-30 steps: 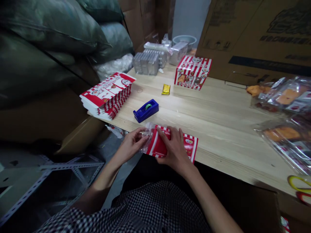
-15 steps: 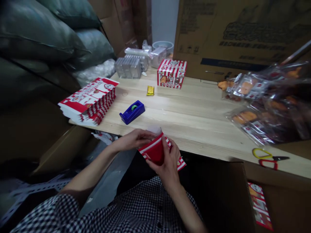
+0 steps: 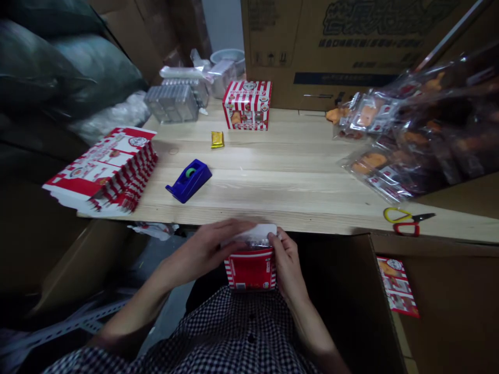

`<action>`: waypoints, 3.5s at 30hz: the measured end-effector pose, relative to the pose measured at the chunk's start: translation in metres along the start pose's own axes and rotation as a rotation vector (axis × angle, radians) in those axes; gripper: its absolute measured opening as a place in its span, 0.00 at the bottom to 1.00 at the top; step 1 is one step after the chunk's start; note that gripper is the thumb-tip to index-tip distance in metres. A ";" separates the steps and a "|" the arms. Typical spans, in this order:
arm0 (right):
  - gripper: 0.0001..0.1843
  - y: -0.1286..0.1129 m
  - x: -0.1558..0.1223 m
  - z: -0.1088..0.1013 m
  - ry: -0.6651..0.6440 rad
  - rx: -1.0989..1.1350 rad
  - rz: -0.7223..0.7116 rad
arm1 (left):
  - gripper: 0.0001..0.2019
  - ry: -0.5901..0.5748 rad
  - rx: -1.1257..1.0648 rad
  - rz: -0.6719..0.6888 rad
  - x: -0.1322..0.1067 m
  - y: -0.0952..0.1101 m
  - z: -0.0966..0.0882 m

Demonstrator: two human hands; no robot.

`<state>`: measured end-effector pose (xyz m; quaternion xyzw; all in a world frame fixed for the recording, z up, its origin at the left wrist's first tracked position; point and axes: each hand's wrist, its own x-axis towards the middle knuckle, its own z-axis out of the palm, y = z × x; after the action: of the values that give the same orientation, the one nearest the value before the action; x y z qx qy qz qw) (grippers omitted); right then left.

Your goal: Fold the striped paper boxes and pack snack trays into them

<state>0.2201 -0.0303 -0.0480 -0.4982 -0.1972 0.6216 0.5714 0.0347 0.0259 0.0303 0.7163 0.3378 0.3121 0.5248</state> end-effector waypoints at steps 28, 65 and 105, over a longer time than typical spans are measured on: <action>0.03 0.013 -0.015 0.000 0.018 0.084 0.055 | 0.12 0.505 -0.713 -0.466 -0.037 -0.058 0.060; 0.11 0.003 0.022 -0.019 -0.298 -0.129 0.114 | 0.17 0.338 -0.854 -0.511 -0.038 -0.084 0.021; 0.08 -0.047 0.026 -0.014 -0.710 -0.533 -0.003 | 0.12 0.012 -0.258 -0.297 -0.038 -0.050 -0.018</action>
<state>0.2600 0.0012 -0.0254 -0.3834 -0.5355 0.6809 0.3205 -0.0096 0.0162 -0.0169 0.5837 0.4000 0.2763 0.6503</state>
